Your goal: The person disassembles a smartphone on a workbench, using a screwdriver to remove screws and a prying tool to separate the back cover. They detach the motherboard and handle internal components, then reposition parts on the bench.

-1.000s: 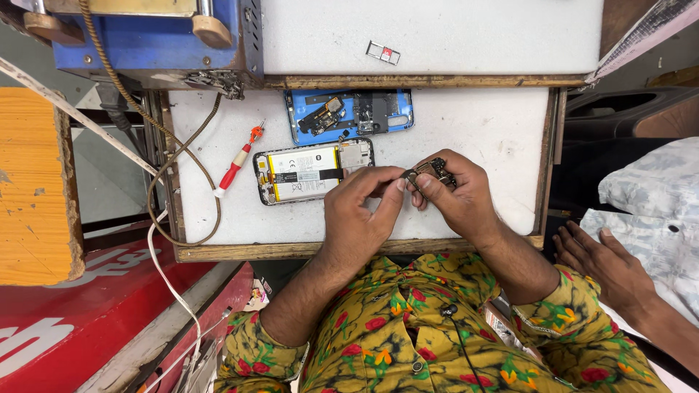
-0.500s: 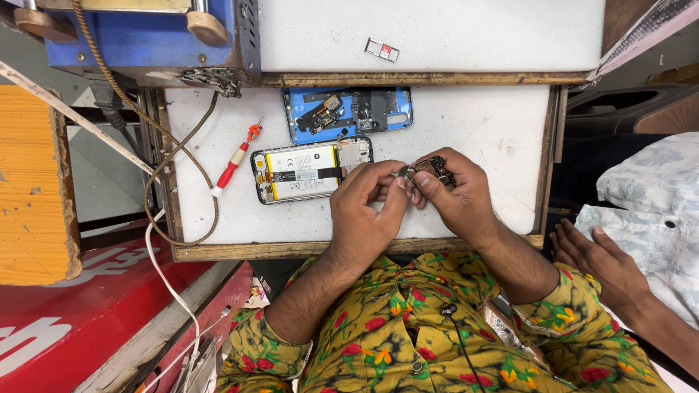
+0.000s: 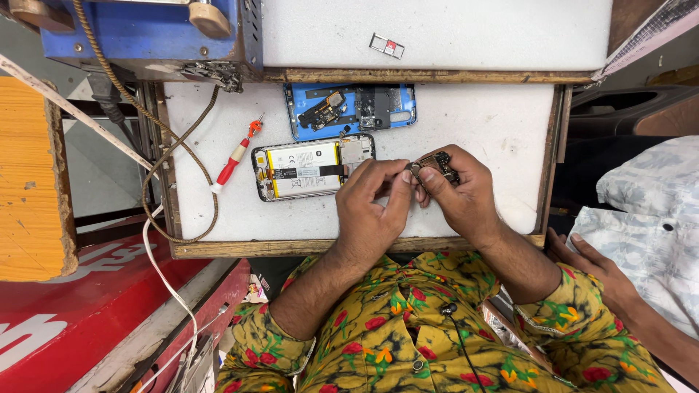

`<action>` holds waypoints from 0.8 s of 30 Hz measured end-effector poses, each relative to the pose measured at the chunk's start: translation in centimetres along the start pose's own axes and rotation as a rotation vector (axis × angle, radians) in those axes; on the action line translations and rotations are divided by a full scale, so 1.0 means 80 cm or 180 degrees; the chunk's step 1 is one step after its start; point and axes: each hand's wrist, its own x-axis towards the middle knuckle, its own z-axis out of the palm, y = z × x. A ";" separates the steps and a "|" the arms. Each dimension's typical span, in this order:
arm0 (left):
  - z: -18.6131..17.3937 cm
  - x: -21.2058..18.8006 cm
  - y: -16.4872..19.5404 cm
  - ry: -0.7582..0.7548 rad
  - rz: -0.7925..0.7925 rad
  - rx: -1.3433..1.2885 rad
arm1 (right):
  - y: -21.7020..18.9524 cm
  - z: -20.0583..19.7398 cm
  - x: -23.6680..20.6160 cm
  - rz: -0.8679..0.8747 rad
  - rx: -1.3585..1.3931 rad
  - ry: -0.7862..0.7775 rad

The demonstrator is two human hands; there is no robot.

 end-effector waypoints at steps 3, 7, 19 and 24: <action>0.003 -0.002 -0.002 0.0006 -0.0044 -0.0198 | 0.002 0.000 0.000 -0.0089 0.0036 -0.0001; 0.005 -0.003 -0.001 0.0027 -0.0011 -0.0008 | 0.005 -0.001 -0.001 -0.0185 -0.0108 -0.0030; 0.004 0.002 0.002 -0.0002 -0.0193 -0.0494 | 0.000 0.002 -0.001 -0.0153 0.0027 0.0031; 0.006 -0.001 0.003 0.0049 -0.0084 -0.0614 | -0.004 0.004 -0.002 -0.0191 0.0043 0.0087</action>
